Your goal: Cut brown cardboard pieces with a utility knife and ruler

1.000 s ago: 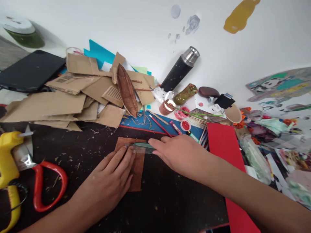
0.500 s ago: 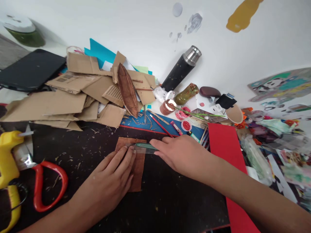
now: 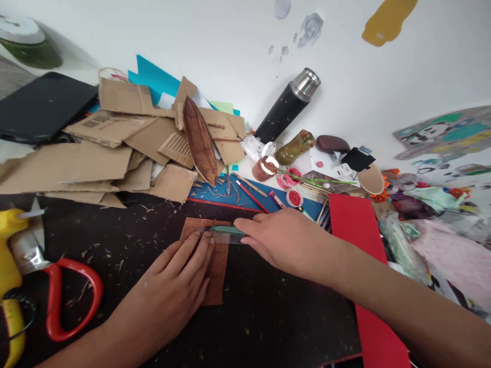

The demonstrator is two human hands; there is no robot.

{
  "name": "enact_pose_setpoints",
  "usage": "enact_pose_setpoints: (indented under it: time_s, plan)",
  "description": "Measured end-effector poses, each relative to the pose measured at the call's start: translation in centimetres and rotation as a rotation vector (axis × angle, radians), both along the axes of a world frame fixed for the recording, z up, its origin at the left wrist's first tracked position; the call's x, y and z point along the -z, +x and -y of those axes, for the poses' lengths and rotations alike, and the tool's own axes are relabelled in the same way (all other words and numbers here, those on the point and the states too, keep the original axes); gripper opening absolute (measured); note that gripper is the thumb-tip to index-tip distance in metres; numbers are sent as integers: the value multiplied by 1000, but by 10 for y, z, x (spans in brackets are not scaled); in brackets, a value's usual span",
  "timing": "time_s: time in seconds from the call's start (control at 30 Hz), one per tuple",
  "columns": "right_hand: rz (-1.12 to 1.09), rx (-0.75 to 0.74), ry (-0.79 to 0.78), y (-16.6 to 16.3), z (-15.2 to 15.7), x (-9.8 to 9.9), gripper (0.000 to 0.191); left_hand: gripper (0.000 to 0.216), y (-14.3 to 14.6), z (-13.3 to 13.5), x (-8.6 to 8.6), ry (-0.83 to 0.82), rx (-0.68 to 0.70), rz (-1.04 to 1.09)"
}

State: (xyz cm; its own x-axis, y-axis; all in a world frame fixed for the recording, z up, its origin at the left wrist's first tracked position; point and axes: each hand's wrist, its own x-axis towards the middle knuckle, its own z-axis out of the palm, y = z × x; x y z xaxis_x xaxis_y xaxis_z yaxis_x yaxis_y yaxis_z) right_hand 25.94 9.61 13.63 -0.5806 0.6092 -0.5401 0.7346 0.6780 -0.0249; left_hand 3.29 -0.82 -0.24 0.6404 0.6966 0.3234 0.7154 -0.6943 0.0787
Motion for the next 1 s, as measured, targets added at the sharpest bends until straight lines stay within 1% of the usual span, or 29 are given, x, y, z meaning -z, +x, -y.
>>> enact_pose_setpoints:
  time_s: [0.27, 0.53, 0.67, 0.77, 1.0]
  plan:
    - [-4, -33, 11, -1, -6, 4, 21, 46, -1, 0, 4, -37, 22, 19]
    - [4, -79, 82, -9, 5, 0, 18, 51, 0, 0, 6, -63, -31, 62]
    - [-31, -43, 82, -3, 11, 3, 20, 51, 1, -1, 4, -34, -42, 65]
    - [-33, 9, 68, 1, 14, 7, 27, 49, 1, -2, 3, -31, -43, 49]
    - [-18, 6, 78, 5, 18, 11, 32, 48, 1, -2, 2, -22, -48, 52]
